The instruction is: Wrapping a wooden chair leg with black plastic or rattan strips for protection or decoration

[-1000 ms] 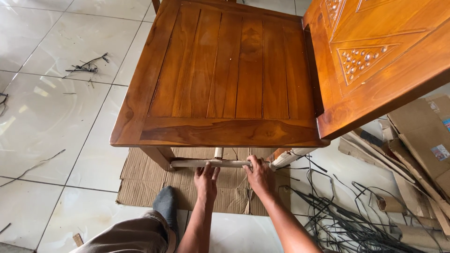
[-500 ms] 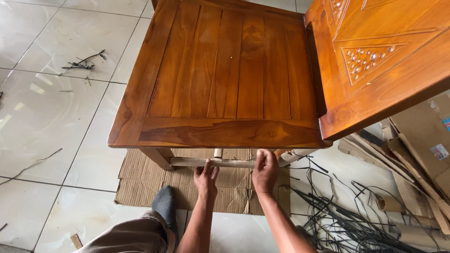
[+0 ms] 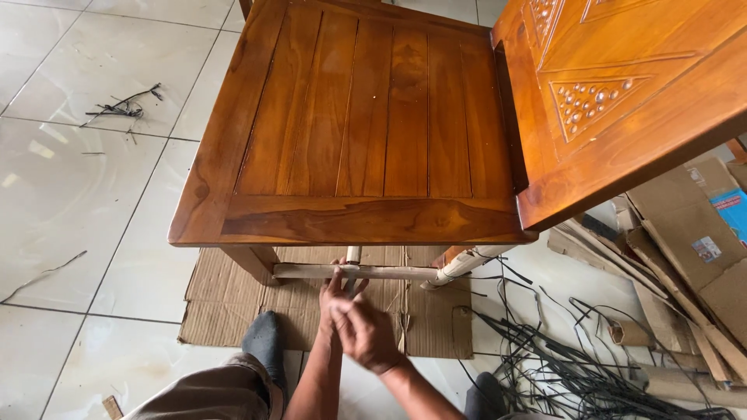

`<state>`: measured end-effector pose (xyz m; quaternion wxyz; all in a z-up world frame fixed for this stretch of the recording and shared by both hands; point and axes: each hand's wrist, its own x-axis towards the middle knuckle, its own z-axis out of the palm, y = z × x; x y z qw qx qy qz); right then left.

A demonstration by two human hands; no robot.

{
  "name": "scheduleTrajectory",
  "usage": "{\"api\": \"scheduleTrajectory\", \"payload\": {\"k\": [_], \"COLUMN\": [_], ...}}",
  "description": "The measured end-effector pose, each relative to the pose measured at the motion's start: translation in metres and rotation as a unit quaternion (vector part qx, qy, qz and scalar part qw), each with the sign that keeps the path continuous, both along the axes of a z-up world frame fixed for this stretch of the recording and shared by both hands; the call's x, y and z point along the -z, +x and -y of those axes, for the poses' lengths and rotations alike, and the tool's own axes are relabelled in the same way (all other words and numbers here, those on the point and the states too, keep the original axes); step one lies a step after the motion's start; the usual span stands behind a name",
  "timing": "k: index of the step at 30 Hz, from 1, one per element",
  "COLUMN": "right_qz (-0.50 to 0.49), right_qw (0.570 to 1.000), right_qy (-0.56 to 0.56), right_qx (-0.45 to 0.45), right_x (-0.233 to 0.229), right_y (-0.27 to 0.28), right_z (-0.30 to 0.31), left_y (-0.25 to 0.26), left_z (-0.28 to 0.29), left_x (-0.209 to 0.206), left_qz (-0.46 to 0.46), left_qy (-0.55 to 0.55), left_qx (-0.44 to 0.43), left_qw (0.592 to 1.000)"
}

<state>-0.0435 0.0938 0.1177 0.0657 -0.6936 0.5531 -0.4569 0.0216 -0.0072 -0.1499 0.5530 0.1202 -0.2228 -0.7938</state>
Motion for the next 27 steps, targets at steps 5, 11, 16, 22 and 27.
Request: {"api": "scheduleTrajectory", "payload": {"k": [5, 11, 16, 22, 27], "right_qz": [-0.070, -0.155, -0.163, -0.174, -0.098], "right_qw": [0.992, 0.958, 0.907, 0.917, 0.942], "right_qy": [0.053, 0.133, 0.320, 0.292, 0.255], "right_qx": [0.092, 0.202, 0.219, 0.208, 0.196], "right_x": [0.047, 0.102, 0.066, 0.088, 0.108], "right_y": [-0.021, -0.095, -0.119, -0.138, -0.153], "right_z": [-0.007, -0.011, -0.010, -0.001, 0.009], "left_y": [0.000, -0.013, -0.024, -0.039, -0.065], "left_z": [-0.005, -0.015, -0.014, -0.024, -0.061], "left_x": [-0.076, -0.159, -0.145, -0.163, -0.151], "left_qz": [0.263, 0.132, 0.163, 0.225, 0.656], "left_qy": [0.190, 0.319, 0.315, 0.318, 0.110], "left_qx": [-0.056, -0.106, -0.130, -0.128, -0.215], "left_qw": [0.944, 0.933, 0.926, 0.912, 0.716]}}
